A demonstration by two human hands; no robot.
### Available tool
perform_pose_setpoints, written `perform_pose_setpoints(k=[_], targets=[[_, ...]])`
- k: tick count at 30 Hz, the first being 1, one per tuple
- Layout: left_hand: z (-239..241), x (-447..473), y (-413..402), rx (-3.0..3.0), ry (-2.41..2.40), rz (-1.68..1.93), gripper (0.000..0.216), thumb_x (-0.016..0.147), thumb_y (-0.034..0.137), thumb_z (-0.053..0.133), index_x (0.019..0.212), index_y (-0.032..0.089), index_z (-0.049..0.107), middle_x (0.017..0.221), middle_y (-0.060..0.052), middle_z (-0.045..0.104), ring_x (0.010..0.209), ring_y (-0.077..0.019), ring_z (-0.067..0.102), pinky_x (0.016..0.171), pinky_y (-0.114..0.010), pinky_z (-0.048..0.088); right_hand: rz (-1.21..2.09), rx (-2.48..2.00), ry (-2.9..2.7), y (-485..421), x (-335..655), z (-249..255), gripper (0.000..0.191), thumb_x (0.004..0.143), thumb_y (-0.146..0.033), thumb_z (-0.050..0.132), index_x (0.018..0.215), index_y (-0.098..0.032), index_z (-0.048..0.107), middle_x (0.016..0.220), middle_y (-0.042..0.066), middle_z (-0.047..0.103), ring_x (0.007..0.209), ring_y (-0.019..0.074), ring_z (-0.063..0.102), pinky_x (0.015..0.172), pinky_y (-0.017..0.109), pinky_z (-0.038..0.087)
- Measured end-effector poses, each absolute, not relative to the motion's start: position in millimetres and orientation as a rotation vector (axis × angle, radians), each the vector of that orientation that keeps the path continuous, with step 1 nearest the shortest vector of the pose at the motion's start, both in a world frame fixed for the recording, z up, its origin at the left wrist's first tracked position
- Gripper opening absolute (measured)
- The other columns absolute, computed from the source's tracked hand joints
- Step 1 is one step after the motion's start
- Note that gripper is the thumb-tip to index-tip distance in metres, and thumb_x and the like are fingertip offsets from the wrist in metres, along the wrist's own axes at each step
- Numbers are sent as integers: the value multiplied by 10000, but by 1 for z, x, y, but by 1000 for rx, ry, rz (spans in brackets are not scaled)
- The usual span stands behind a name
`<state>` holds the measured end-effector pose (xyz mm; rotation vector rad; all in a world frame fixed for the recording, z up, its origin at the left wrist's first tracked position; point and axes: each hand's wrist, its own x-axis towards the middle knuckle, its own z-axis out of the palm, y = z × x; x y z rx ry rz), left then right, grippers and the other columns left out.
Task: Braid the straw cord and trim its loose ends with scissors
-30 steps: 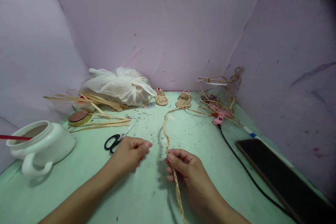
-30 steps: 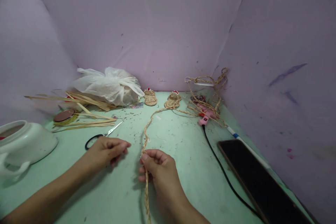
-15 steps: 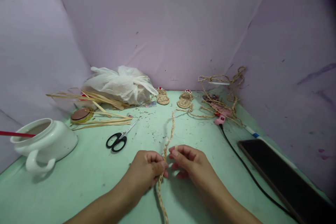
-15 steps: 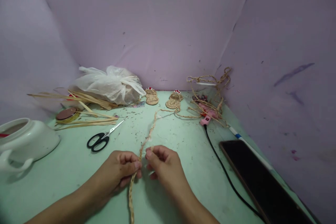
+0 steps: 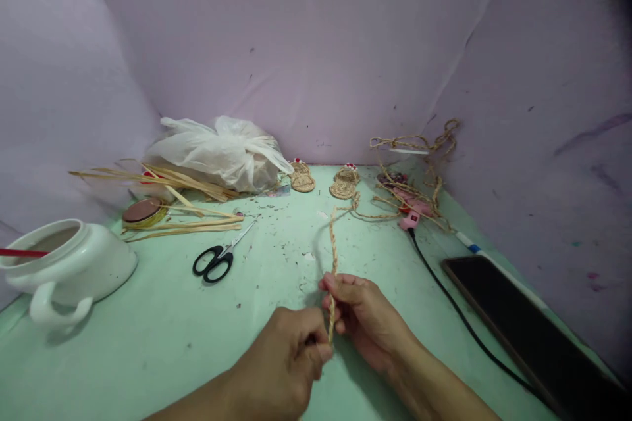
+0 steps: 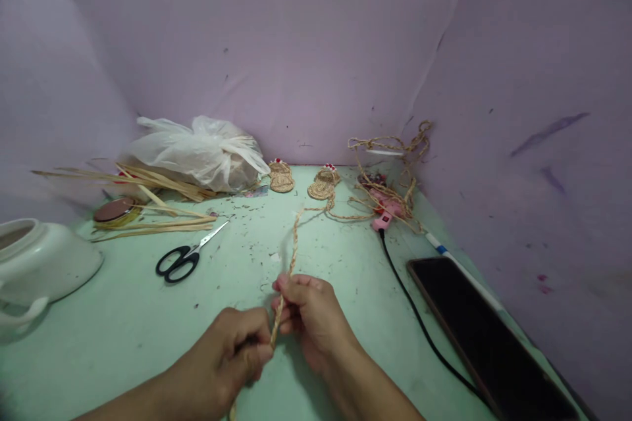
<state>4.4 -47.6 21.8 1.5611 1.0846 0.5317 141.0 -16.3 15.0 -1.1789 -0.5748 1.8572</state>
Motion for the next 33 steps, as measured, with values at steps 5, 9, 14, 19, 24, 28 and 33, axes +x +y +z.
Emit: perform_pose_setpoints(k=[5,9,14,19,24,28,33], targets=[[11,-1,-31,1276,1290,730,206,701,311,492,561,161,486,424,54,426,377,-60,274,405,-202,223,1869,-1047,-763,-17,141,17,288,628,-388,675,708,-115,630,647,37,608,567,127,570,567,266,474],[9,0,-28,1274,1303,733,222,678,306,519,528,143,532,400,55,405,384,-61,269,405,-202,215,1837,-1059,-901,-21,135,17,261,560,-345,728,605,-122,600,557,7,575,506,126,537,583,308,451],[32,-21,-18,1702,1527,682,245,753,321,451,657,155,604,608,-17,584,587,-142,499,552,-232,357,1750,-1167,-851,-20,135,17,251,565,-337,726,595,-134,579,564,-9,556,522,96,501,530,239,433],[53,-84,10,2286,2208,-80,206,757,254,366,667,179,535,696,-114,602,631,-263,560,477,-288,278,1721,-1179,-814,-19,136,14,228,593,-308,708,670,-132,584,566,-13,542,504,86,471,482,219,425],[40,-108,21,2277,2181,-138,76,690,211,421,696,186,492,643,-104,596,589,-266,555,435,-271,221,1707,-1217,-815,-19,136,13,229,600,-288,702,715,-118,600,621,21,585,527,90,478,454,195,390],[39,-104,24,2224,2192,-74,150,632,149,430,761,193,493,648,-88,591,609,-269,557,444,-266,242,1673,-1247,-814,-18,138,16,215,608,-286,698,714,-115,621,631,27,590,506,70,443,411,163,318],[54,-101,26,2092,2128,179,309,685,188,409,990,217,451,719,-45,619,632,-217,573,490,-258,356,1714,-1182,-776,-17,140,18,167,645,-276,668,691,-126,614,593,8,561,484,69,440,402,169,314]])
